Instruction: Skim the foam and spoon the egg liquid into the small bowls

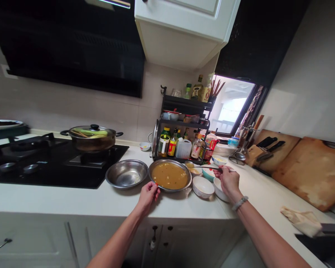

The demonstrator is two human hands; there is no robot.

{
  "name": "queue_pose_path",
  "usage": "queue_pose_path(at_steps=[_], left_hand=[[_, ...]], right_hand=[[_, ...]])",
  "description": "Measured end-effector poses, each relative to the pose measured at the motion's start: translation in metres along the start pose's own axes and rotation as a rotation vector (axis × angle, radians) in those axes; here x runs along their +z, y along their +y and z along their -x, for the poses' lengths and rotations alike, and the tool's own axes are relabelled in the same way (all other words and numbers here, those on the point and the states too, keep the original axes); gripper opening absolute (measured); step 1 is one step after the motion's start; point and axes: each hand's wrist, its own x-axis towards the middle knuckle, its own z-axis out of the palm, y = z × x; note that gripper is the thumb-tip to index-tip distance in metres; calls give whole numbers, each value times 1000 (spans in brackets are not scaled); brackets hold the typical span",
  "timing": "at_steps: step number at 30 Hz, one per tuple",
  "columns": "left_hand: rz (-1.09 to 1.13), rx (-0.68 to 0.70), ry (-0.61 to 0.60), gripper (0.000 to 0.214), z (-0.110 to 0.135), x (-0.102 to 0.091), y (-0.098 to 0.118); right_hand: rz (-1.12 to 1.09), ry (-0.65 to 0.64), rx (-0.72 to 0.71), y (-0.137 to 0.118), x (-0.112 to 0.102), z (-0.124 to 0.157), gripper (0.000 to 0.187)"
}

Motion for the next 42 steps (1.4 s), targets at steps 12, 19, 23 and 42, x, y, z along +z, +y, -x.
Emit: queue_pose_path(at_steps=[12,19,23,42], left_hand=[[4,-7,-17,44,1,-1,-2],[-15,-9,-22,43,1,-1,-2],[6,-4,-24,44,1,-1,-1],[21,-1,-35,46,2,-2,-1]], right_hand=[[530,-237,-401,25,-16,0,35],[435,-409,-540,11,-4,33,34],[351,-368,-381,5,11,54,42],[-18,-151,116,12,17,54,22]])
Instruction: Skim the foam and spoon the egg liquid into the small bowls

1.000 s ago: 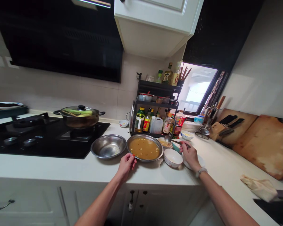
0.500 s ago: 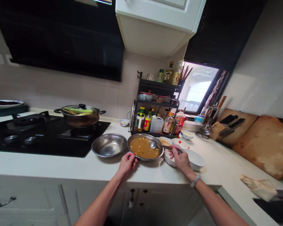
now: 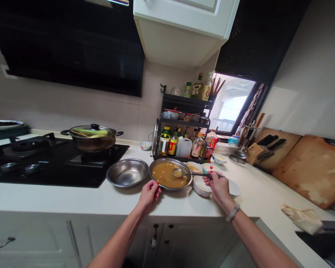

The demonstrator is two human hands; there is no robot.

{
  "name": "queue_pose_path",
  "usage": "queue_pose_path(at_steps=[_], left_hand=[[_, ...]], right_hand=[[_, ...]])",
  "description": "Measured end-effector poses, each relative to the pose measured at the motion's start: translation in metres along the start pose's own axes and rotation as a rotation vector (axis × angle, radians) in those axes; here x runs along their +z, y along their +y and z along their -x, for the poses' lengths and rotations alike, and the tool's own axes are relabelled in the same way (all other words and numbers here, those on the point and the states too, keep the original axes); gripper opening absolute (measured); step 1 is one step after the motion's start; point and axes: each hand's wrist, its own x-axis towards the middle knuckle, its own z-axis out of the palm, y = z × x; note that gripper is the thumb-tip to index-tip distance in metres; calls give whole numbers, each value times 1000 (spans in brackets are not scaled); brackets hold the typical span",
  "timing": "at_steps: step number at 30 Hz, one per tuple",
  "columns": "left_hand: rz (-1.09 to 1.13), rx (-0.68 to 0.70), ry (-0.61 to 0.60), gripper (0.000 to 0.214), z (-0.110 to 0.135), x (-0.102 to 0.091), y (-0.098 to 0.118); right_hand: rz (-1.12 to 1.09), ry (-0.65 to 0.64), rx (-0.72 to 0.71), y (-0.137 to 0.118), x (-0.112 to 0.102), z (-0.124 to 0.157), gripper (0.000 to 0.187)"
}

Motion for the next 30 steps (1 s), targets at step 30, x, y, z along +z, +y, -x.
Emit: queue_pose_path(at_steps=[30], left_hand=[[10,-11,17,47,0,0,-1]], right_hand=[[592,-61,-537,12,-47,-50,41]])
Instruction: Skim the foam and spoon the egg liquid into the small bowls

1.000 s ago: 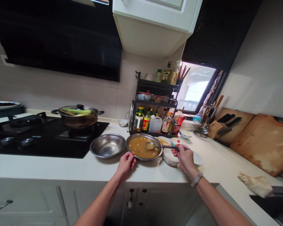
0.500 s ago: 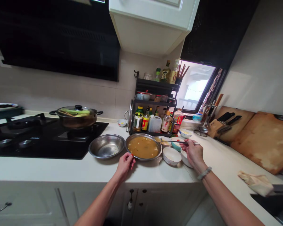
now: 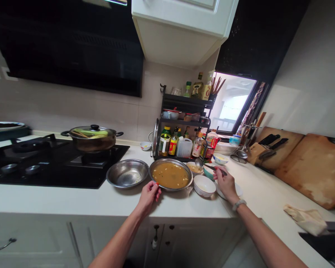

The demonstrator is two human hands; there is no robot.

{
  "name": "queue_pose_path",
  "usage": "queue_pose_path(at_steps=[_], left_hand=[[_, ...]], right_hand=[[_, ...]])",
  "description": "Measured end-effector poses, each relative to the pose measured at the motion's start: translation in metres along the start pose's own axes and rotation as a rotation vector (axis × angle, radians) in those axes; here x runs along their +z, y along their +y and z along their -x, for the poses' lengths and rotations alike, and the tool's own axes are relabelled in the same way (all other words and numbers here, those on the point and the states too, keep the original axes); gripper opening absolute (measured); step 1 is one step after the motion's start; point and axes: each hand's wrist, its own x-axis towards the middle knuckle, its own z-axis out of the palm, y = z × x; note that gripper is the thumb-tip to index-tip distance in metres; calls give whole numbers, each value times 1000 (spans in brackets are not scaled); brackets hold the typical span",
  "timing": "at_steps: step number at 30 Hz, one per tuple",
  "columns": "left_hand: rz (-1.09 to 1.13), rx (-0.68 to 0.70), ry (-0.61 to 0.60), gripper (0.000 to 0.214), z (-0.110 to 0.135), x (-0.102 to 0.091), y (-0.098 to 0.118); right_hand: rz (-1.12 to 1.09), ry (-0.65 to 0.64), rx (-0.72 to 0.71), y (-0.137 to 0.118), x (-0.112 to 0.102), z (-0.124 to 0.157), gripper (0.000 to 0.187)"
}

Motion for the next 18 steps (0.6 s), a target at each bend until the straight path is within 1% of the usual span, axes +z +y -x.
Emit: queue_pose_path(at_steps=[5,6,7,8,9,12,14,18], left_hand=[[-2,6,-8,47,1,0,1],[-1,8,-11,46,1,0,1],[1,9,-13,46,1,-1,0],[3,11,-16,46,1,-1,0],[5,12,-19,46,1,-1,0],[1,11,-21,45,1,-1,0],[-2,8,-16,45,1,0,1],[-8,1,-11,46,1,0,2]], right_hand=[[110,-113,-426,-12,-9,6,25],[110,-125,-472,-16,-9,8,23],[96,-123,-480,-20,-9,10,22],[71,-105,-450,-25,-8,12,22],[34,-77,-388,-29,-6,14,23],[-113,-3,-132,-39,3,24,29],[-193,-34,-15,-44,10,32,36],[-249,-154,82,-50,22,48,45]])
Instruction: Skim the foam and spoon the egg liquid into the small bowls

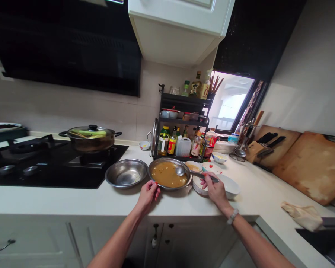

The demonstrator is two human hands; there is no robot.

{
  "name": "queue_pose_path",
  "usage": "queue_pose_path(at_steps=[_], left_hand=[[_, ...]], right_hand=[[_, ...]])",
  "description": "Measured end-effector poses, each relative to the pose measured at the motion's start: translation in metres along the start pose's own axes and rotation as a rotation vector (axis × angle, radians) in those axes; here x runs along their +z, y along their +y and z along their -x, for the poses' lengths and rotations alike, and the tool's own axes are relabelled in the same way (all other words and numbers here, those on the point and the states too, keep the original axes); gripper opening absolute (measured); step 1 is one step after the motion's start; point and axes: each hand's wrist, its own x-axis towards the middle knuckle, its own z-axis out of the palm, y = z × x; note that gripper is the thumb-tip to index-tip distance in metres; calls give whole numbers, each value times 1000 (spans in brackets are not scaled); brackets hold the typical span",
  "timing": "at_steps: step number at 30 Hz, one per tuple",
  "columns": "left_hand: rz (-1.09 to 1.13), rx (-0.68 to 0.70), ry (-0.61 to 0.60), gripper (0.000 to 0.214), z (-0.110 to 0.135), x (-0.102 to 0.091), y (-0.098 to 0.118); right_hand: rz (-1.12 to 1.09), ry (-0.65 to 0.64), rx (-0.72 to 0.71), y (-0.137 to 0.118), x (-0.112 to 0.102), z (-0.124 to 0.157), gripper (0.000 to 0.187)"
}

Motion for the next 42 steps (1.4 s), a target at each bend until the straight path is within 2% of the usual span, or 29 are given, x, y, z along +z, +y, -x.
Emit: queue_pose_path(at_steps=[4,12,18,26,31,37,42], left_hand=[[-10,6,-2,45,0,0,0],[-5,16,2,45,0,-1,-1],[-6,10,-3,45,0,-1,0],[-14,4,1,46,1,0,1],[-13,4,-2,45,1,0,2],[-16,3,0,44,2,0,2],[-12,-3,1,44,1,-1,1]], right_hand=[[-71,-18,87,-2,9,6,47],[-338,226,346,0,15,-7,35],[-422,267,415,-5,10,-14,26],[-404,277,391,-6,-8,-27,23],[-382,349,352,1,-23,-43,20],[-225,444,257,18,-33,-59,25],[-7,335,170,31,-33,-54,35]])
